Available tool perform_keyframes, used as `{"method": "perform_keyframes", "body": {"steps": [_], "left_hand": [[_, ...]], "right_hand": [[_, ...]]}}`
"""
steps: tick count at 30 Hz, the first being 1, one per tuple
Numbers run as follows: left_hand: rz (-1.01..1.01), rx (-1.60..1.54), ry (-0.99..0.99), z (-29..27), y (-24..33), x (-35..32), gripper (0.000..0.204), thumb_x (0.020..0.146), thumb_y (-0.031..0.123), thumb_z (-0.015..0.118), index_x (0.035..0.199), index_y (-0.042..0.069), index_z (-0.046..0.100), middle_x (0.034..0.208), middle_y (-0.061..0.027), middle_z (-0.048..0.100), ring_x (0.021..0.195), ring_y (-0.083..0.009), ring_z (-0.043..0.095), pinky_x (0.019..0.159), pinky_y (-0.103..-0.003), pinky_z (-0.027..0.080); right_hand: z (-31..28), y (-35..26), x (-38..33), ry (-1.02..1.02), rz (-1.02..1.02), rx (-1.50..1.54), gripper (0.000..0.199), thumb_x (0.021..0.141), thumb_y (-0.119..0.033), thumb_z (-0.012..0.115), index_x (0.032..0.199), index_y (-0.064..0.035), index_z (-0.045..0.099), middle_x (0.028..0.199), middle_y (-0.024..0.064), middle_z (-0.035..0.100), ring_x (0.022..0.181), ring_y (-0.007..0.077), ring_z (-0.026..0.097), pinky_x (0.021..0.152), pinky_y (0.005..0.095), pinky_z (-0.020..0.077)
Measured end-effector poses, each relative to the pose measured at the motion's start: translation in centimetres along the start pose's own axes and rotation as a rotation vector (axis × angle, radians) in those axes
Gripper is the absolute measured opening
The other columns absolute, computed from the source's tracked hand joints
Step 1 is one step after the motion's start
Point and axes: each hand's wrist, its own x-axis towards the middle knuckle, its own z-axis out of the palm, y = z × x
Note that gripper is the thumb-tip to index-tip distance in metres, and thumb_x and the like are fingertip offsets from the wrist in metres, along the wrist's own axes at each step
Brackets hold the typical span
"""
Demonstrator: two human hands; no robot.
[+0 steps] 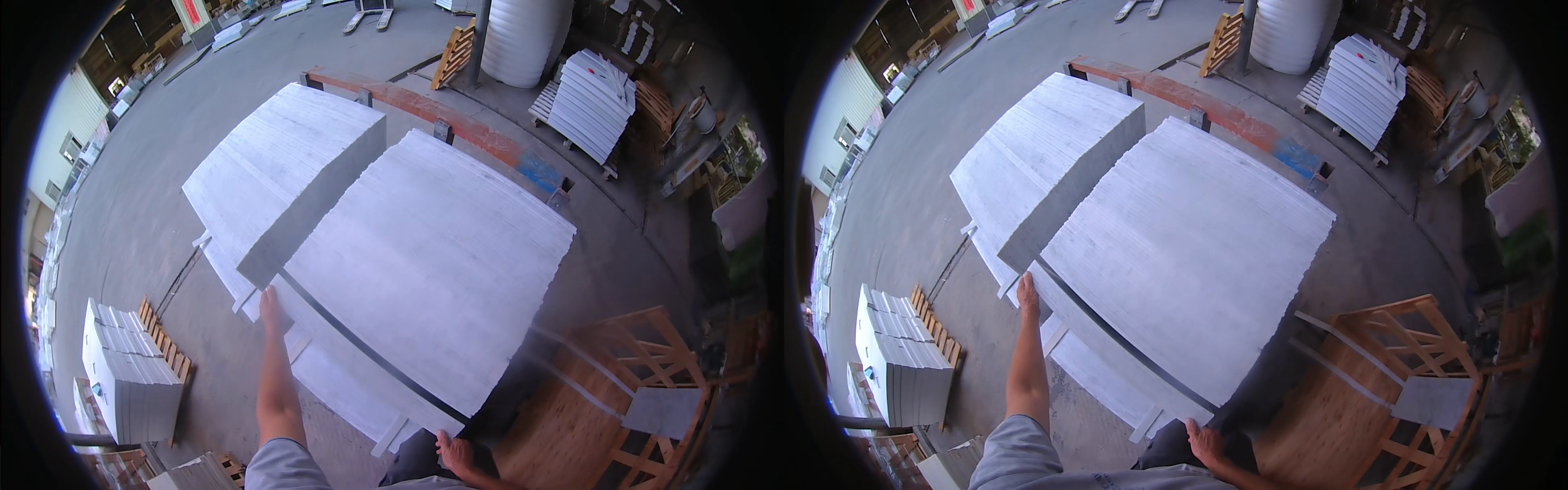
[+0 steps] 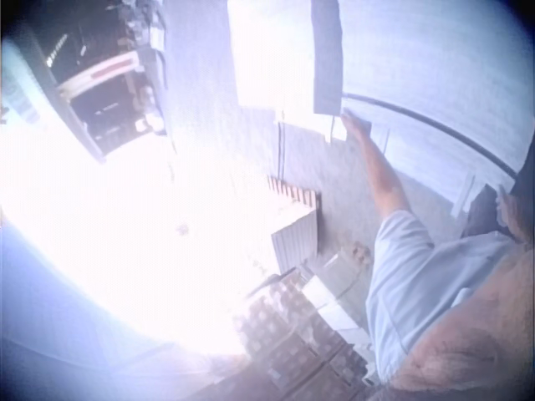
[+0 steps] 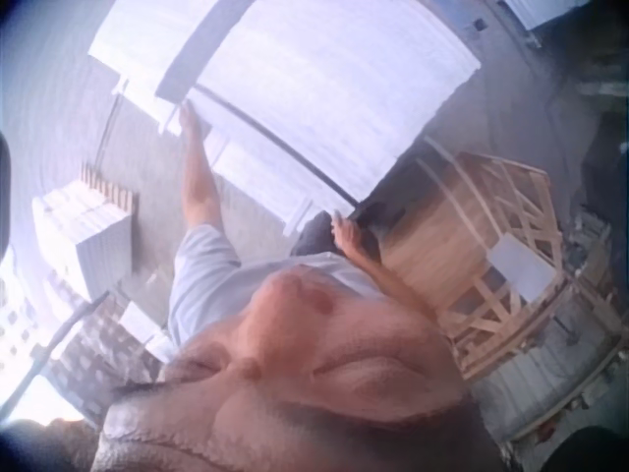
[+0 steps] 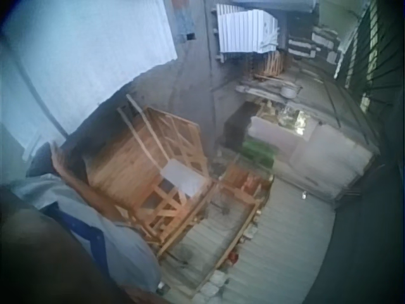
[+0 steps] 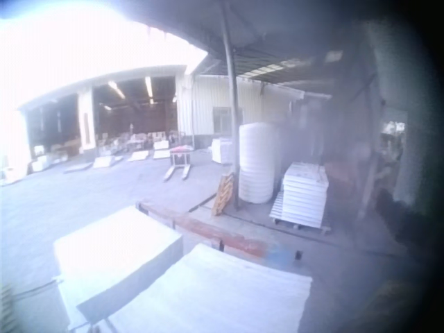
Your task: The person repeatedly picks up white rectangular panels from a stack and places them onto a wooden frame structure. The person aligns each panel by hand and sets it in place on the frame, repeating this process multiple times.
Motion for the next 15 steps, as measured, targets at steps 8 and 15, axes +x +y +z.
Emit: {"method": "perform_keyframes", "body": {"steps": [8, 15], "left_hand": [[-0.048, -0.038, 0.013, -0.1, -0.7, 0.3, 0.056, 0.095, 0.046, 0.049, 0.117, -0.004, 0.060, 0.103, -0.0114, 0.064, 0.094, -0.0186, 0.056, 0.087, -0.032, 0.044], [-0.015, -0.003, -0.022, 0.2, -1.5, 0.9, 0.054, 0.095, 0.047, 0.049, 0.119, 0.000, 0.060, 0.099, -0.0075, 0.063, 0.086, -0.0154, 0.056, 0.074, -0.030, 0.046]], "right_hand": [[-1.0, -1.5, -0.2, -0.059, 0.128, 0.076, 0.073, 0.096, -0.057, 0.028, 0.074, -0.0027, 0.072, 0.070, 0.0114, 0.070, 0.076, 0.0277, 0.069, 0.078, 0.0366, 0.0514], [-1.3, -2.7, 0.2, -0.020, 0.145, 0.146, 0.078, 0.096, -0.058, 0.024, 0.069, -0.0023, 0.072, 0.071, 0.0109, 0.070, 0.077, 0.0291, 0.068, 0.081, 0.0363, 0.0507]]}}
